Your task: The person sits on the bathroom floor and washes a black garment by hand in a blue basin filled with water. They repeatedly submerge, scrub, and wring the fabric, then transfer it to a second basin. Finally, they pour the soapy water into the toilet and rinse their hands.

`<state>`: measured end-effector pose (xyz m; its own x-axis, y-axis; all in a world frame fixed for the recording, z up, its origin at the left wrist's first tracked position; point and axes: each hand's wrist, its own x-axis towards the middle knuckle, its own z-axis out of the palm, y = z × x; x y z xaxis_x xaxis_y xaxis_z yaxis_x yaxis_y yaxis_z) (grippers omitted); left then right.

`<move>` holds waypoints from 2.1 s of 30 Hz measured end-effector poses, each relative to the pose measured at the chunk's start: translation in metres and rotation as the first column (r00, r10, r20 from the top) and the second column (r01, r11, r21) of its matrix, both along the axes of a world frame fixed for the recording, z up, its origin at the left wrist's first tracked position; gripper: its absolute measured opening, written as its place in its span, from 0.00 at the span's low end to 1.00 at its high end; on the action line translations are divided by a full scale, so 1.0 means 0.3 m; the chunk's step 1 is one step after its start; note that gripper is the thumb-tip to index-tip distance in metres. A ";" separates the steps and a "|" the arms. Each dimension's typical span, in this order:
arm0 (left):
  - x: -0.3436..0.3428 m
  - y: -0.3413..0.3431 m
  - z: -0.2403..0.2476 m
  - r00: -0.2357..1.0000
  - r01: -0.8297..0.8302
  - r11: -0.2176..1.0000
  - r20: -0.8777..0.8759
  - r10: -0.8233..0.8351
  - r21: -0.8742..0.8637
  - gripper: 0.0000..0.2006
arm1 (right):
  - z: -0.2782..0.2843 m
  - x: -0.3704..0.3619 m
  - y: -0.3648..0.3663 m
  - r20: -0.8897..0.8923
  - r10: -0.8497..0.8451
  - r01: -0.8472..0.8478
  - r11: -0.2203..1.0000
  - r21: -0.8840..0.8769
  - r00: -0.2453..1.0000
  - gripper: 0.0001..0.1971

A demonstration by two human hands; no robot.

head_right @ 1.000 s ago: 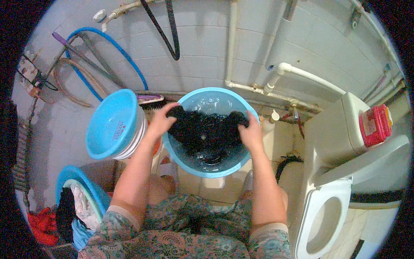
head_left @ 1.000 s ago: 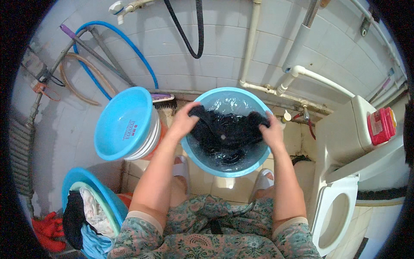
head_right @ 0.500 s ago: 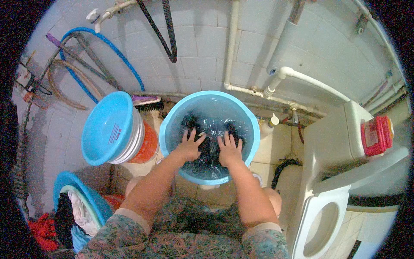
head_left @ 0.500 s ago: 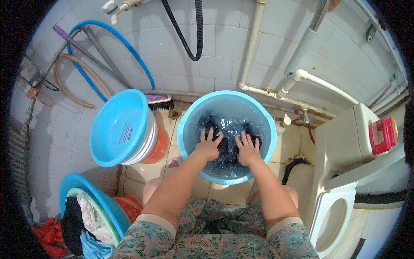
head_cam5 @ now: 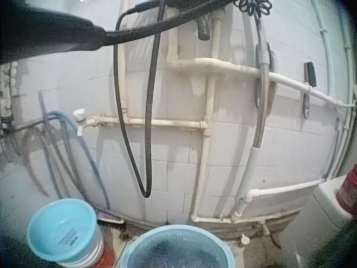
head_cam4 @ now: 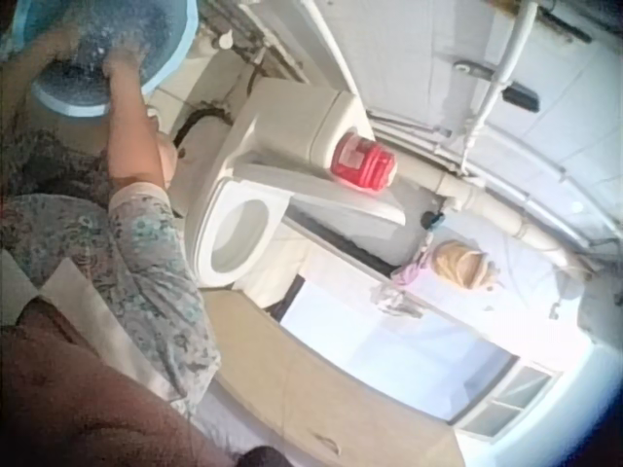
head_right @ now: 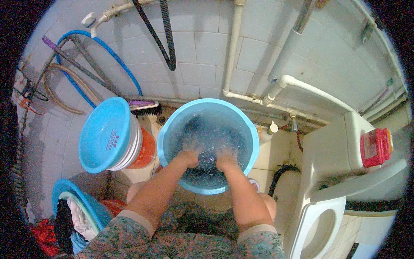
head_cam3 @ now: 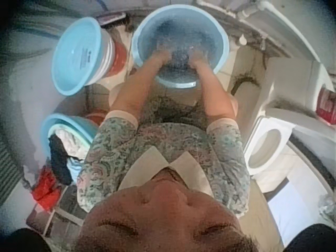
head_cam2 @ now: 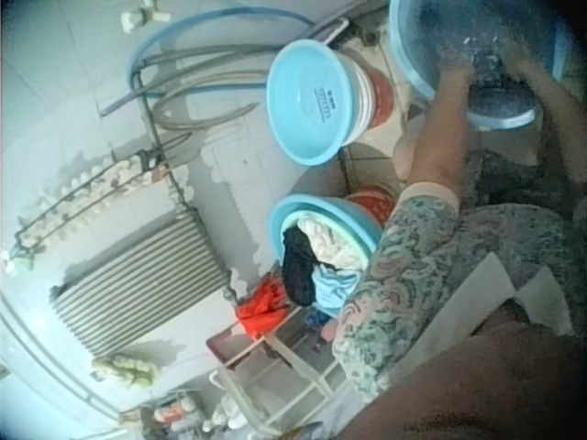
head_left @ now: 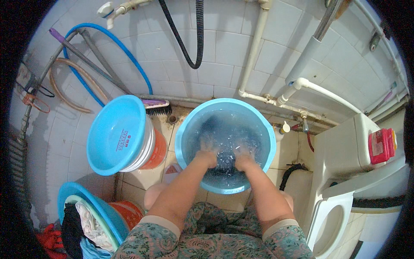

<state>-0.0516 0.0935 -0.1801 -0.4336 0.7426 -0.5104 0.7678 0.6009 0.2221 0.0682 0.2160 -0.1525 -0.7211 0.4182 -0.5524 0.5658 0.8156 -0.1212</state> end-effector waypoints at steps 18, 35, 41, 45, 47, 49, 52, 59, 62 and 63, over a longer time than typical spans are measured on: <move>-0.217 -0.225 0.471 0.240 -0.961 0.169 0.962 0.130 0.217 0.25 | 0.386 0.226 0.245 -0.314 -0.949 0.224 0.311 -0.924 0.023 0.18; -0.186 -0.152 0.417 0.969 -0.245 0.655 0.209 0.135 0.714 0.40 | 0.295 0.213 0.143 -0.697 -0.511 0.187 0.852 -0.490 0.504 0.28; -0.107 -0.098 0.500 0.911 -0.133 0.860 -0.281 0.302 0.493 0.14 | 0.385 0.200 0.139 -0.531 -0.180 0.344 0.911 0.227 0.828 0.20; -0.150 -0.106 0.368 0.976 0.147 0.671 -0.216 0.020 0.727 0.13 | 0.416 0.178 0.103 -0.720 0.034 0.285 0.905 0.316 0.693 0.16; -0.142 -0.084 0.337 0.989 -0.091 0.793 0.148 0.001 0.602 0.19 | 0.302 0.171 0.135 -0.779 -0.082 0.216 0.974 0.069 0.621 0.17; -0.128 -0.087 0.303 0.965 -0.169 0.804 0.260 0.018 0.570 0.25 | 0.279 0.163 0.141 -0.730 -0.186 0.114 0.982 -0.148 0.658 0.24; -0.087 -0.100 0.279 1.000 0.003 0.796 -0.010 0.004 0.605 0.33 | 0.270 0.165 0.126 -0.759 -0.020 0.064 0.998 0.029 0.650 0.34; 0.013 -0.031 0.211 0.887 0.298 0.939 -0.414 -0.205 0.173 0.33 | 0.095 0.117 0.067 -0.311 0.257 -0.124 0.913 0.389 0.915 0.33; 0.020 -0.011 0.218 0.950 0.223 0.972 -0.240 -0.201 0.069 0.32 | 0.014 0.104 0.070 -0.270 0.229 -0.141 0.940 0.311 0.935 0.28; 0.013 -0.006 0.204 0.958 0.215 0.977 -0.197 -0.207 0.019 0.33 | 0.003 0.098 0.066 -0.261 0.228 -0.148 0.945 0.291 0.938 0.27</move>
<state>-0.0477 0.0916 -0.1187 -0.3522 0.8457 -0.4010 0.9067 0.4146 0.0781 0.0976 0.2358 -0.1515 -0.9115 0.3603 -0.1985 0.3717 0.9281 -0.0223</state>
